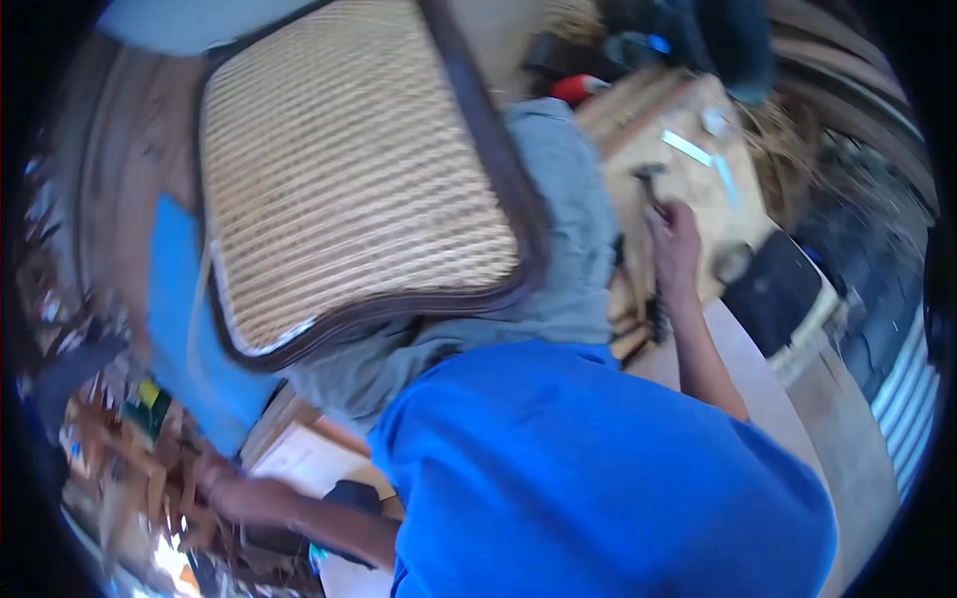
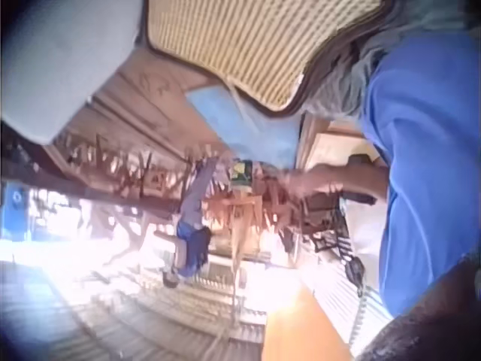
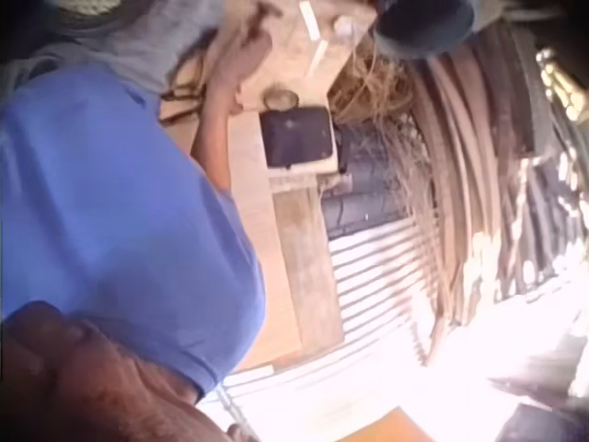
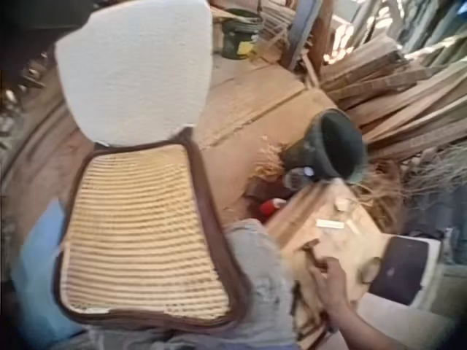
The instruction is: Repairing a cane chair seat by securing the reed into the frame using a hammer and glue.
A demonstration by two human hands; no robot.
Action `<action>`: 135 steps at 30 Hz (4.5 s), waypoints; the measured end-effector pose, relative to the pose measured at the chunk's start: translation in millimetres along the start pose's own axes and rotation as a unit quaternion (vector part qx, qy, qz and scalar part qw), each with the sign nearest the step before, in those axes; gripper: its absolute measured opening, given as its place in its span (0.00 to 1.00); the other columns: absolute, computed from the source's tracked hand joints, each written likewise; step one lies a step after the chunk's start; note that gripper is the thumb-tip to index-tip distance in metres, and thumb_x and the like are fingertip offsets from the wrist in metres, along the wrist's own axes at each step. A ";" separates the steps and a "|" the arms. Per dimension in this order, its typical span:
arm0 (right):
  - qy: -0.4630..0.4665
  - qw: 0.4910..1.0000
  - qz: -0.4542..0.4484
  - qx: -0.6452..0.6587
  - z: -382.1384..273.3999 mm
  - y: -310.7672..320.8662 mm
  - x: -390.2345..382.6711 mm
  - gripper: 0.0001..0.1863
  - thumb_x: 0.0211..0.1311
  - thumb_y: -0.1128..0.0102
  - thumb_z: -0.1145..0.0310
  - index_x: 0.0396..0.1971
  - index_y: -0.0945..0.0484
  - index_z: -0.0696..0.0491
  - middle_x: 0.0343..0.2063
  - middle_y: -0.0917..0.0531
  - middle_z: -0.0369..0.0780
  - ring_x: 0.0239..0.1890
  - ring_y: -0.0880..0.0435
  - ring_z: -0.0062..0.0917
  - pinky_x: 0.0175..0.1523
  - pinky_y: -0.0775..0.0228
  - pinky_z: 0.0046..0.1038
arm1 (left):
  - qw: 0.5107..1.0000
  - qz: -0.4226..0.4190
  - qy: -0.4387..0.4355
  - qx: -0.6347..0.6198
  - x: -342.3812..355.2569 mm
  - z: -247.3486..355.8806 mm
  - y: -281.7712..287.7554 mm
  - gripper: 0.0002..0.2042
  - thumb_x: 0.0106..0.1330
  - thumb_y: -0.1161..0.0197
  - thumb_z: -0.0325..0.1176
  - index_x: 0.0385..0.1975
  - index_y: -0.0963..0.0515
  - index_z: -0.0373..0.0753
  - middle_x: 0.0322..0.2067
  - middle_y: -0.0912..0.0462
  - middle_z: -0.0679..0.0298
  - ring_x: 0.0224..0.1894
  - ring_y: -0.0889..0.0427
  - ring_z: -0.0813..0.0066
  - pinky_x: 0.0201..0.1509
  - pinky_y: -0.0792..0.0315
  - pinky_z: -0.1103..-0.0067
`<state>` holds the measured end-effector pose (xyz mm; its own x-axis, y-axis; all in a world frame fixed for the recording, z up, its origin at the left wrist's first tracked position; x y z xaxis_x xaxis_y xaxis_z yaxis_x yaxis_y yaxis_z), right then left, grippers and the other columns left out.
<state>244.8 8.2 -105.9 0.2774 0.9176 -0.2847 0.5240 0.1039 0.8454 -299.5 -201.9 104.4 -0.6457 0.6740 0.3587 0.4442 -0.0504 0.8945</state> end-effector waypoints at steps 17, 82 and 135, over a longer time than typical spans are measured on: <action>-0.032 0.999 -0.017 0.006 113.2 -23.4 -7.6 0.17 0.65 0.45 0.63 0.46 0.26 0.60 0.38 0.20 0.45 0.40 0.22 0.29 0.48 0.31 0.28 | 0.939 -0.269 -0.197 -0.090 84.2 151.2 -79.0 0.13 0.67 0.48 0.37 0.49 0.25 0.44 0.40 0.22 0.54 0.39 0.20 0.54 0.40 0.25 0.64; 0.075 0.791 -0.472 0.383 -330.1 -147.6 -138.5 0.18 0.70 0.58 0.58 0.28 0.31 0.59 0.17 0.27 0.37 0.11 0.28 0.20 0.16 0.35 0.23 | 0.901 -0.273 -0.314 -0.119 83.6 170.1 -97.0 0.09 0.61 0.50 0.29 0.36 0.24 0.36 0.28 0.18 0.48 0.33 0.17 0.49 0.36 0.24 0.59; 0.160 0.846 -0.420 0.288 -341.1 -148.6 -116.5 0.20 0.70 0.57 0.59 0.22 0.31 0.60 0.12 0.28 0.37 0.09 0.28 0.22 0.16 0.35 0.26 | 0.897 -0.262 -0.333 -0.129 85.9 172.3 -99.2 0.08 0.59 0.49 0.28 0.33 0.23 0.37 0.28 0.19 0.49 0.35 0.18 0.49 0.37 0.26 0.59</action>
<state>-140.1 16.8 -44.2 -0.5713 0.6797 -0.4601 0.7590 0.6508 0.0190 -292.1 -12.0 0.4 -0.1713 0.9414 -0.2906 -0.0250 0.2908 0.9565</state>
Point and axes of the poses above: each hand's wrist, its own x-axis towards the middle knuckle, its own y-axis out of the back of the hand, z = x × y, the point moved 3 cm from there along x, towards the middle knuckle
